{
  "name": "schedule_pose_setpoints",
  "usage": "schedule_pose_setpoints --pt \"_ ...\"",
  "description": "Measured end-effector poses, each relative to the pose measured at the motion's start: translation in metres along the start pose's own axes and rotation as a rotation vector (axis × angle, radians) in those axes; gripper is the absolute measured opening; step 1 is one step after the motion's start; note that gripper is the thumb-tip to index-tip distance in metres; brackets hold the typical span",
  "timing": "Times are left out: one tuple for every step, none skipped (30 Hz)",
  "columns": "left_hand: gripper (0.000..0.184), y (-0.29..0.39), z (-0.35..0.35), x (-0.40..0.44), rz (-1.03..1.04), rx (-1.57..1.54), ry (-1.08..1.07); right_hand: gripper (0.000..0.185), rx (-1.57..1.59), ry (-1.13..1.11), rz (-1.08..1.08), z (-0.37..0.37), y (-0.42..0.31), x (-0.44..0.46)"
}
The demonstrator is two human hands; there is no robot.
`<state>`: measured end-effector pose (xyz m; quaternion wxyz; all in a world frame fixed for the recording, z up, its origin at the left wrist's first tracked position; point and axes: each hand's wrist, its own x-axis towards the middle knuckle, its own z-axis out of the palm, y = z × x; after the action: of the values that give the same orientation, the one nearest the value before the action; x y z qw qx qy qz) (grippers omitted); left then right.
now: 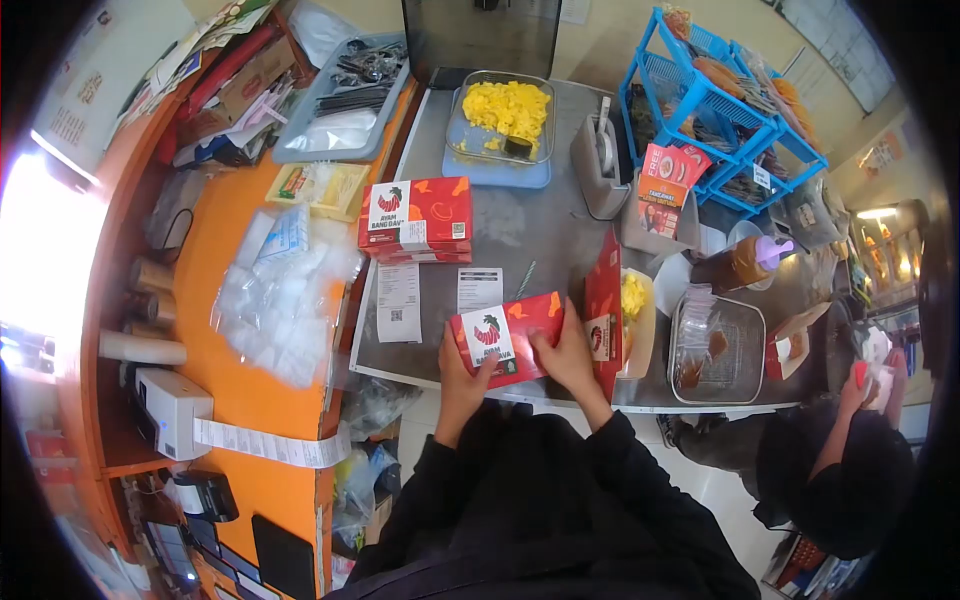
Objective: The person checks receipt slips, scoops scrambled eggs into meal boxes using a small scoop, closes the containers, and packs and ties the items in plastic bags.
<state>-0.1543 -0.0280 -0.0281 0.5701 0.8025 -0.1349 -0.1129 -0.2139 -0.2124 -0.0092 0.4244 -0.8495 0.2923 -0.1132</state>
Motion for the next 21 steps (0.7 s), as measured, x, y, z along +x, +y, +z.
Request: schedule_pose_setpoints --pt "0.088 -0.006 -0.005 0.006 -0.035 -0.006 -0.047 0.079 0.049 -0.056 0.046 -0.004 0.006 0.003" --pt "0.088 -0.015 -0.006 0.013 -0.021 -0.039 -0.08 0.073 -0.013 0.011 0.01 0.003 0.021 0.005" --pt "0.086 -0.012 -0.008 0.017 -0.031 -0.042 -0.084 0.071 0.013 0.01 0.006 0.001 0.018 0.007" --pt "0.085 -0.01 -0.009 0.019 -0.044 -0.043 -0.089 0.069 0.04 0.009 0.005 -0.001 0.017 0.008" --pt "0.084 -0.008 -0.011 0.021 -0.057 -0.044 -0.096 0.067 0.067 0.007 0.005 -0.003 0.015 0.008" --pt "0.079 -0.006 -0.014 0.022 -0.053 0.015 -0.092 0.064 0.088 0.004 0.02 -0.007 0.007 0.008" --pt "0.075 -0.004 -0.016 0.025 -0.046 0.074 -0.09 0.064 0.07 0.008 0.037 -0.008 0.003 0.008" --pt "0.071 -0.002 -0.017 0.028 -0.038 0.132 -0.09 0.064 0.05 0.014 0.054 -0.01 0.0 0.009" --pt "0.067 0.012 -0.022 0.03 -0.067 0.097 -0.099 0.064 0.029 0.018 0.073 -0.012 -0.005 0.01" --pt "0.063 0.037 -0.029 0.032 -0.097 0.061 -0.107 0.064 -0.014 -0.017 0.099 -0.02 -0.017 0.01" --pt "0.059 0.05 -0.033 0.033 -0.127 0.025 -0.113 0.064 -0.057 -0.053 0.124 -0.03 -0.034 0.011" --pt "0.048 0.052 -0.034 0.035 -0.043 0.072 -0.049 0.064 -0.099 -0.093 0.147 -0.037 -0.046 0.012" --pt "0.047 0.054 -0.037 0.038 -0.071 0.128 -0.072 0.064 -0.208 -0.103 0.14 -0.04 -0.051 0.014" --pt "0.047 0.057 -0.041 0.041 -0.099 0.185 -0.094 0.065 -0.317 -0.113 0.131 -0.041 -0.056 0.016" --pt "0.047 0.062 -0.044 0.044 -0.126 0.242 -0.115 0.065 -0.425 -0.122 0.121 -0.043 -0.058 0.019" --pt "0.048 0.066 -0.045 0.045 -0.14 0.267 -0.121 0.065 -0.399 -0.144 0.145 -0.044 -0.059 0.022" --pt "0.048 0.07 -0.046 0.046 -0.154 0.293 -0.127 0.064 -0.373 -0.167 0.169 -0.044 -0.058 0.026" --pt "0.05 0.072 -0.047 0.047 -0.168 0.319 -0.132 0.063 -0.346 -0.189 0.192 -0.044 -0.056 0.028" --pt "0.049 0.07 -0.046 0.048 -0.167 0.327 -0.141 0.06 -0.332 -0.162 0.167 -0.042 -0.051 0.03" --pt "0.049 0.063 -0.044 0.05 -0.167 0.335 -0.151 0.056 -0.317 -0.136 0.143 -0.038 -0.042 0.032" --pt "0.049 0.059 -0.042 0.05 -0.168 0.344 -0.162 0.053 -0.302 -0.11 0.121 -0.034 -0.035 0.032"
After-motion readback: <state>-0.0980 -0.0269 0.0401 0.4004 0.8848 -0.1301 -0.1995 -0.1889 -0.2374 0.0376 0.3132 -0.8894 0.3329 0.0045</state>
